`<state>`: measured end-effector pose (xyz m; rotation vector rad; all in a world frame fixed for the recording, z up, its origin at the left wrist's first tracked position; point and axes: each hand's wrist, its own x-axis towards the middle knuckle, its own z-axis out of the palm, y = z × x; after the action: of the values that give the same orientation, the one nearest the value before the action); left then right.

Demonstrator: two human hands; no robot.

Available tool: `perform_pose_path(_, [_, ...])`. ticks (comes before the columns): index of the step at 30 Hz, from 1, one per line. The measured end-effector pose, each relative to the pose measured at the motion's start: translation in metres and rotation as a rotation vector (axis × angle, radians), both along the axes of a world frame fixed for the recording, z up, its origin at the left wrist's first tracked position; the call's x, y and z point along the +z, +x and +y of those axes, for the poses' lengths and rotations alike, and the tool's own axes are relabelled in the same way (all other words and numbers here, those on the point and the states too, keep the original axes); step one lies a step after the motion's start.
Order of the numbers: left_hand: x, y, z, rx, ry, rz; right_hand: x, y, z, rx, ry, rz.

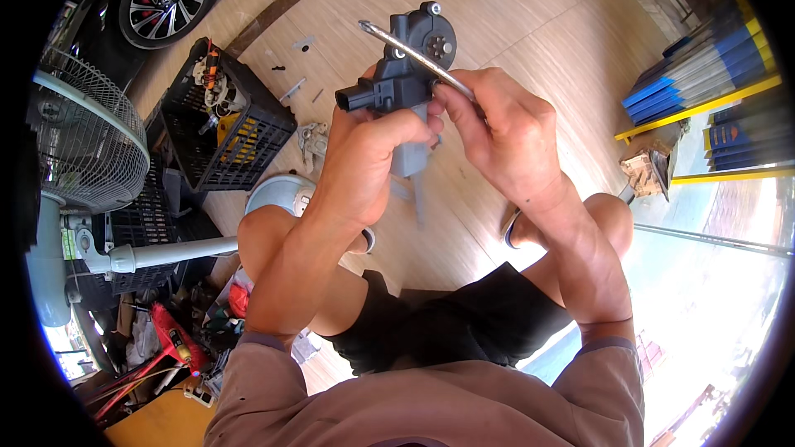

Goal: The person disassembles a power window motor using a screwdriver, removing screws from the motor housing while sitting on the floor.

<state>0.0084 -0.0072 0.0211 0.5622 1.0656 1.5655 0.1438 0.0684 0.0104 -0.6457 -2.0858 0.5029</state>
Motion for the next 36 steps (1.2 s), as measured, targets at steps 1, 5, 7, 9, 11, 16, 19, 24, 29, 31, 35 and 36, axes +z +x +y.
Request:
perform_pose_path(1, [0.000, 0.001, 0.000, -0.001, 0.005, -0.006, 0.000, 0.001, 0.001, -0.005, 0.012, -0.012])
perform_pose_path(5, [-0.005, -0.002, -0.001, -0.003, 0.008, 0.072, 0.000, -0.001, 0.000, -0.008, 0.007, -0.024])
perform_pose_path(7, [-0.006, -0.002, -0.002, -0.005, -0.001, 0.081, 0.001, -0.001, -0.001, -0.007, 0.004, -0.034])
perform_pose_path(9, [-0.004, -0.001, -0.002, -0.009, 0.000, 0.059, 0.000, 0.000, 0.000, -0.008, 0.001, -0.043])
perform_pose_path(11, [-0.003, 0.000, -0.002, -0.013, 0.002, 0.036, -0.003, 0.001, 0.002, -0.003, -0.001, -0.057])
perform_pose_path(16, [-0.003, 0.001, -0.003, -0.022, 0.020, 0.056, 0.000, 0.001, 0.001, -0.009, -0.052, -0.066])
perform_pose_path(19, [0.001, 0.000, -0.001, -0.016, 0.018, 0.023, -0.004, -0.002, -0.001, -0.027, -0.116, 0.017])
perform_pose_path(24, [-0.002, -0.003, -0.003, -0.023, 0.019, 0.047, 0.001, -0.001, -0.004, -0.028, -0.065, 0.060])
perform_pose_path(29, [-0.001, -0.006, -0.002, -0.020, 0.040, 0.075, 0.008, 0.001, -0.006, 0.075, -0.082, 0.015])
perform_pose_path(31, [0.001, -0.004, -0.002, 0.023, 0.051, 0.048, 0.004, 0.001, -0.005, 0.052, -0.083, 0.019])
perform_pose_path(35, [0.001, -0.004, -0.004, 0.013, 0.033, 0.070, 0.003, 0.001, -0.003, 0.007, -0.048, 0.012])
perform_pose_path(36, [0.001, -0.004, -0.004, 0.020, 0.037, 0.084, 0.002, 0.001, -0.004, 0.006, -0.050, 0.012])
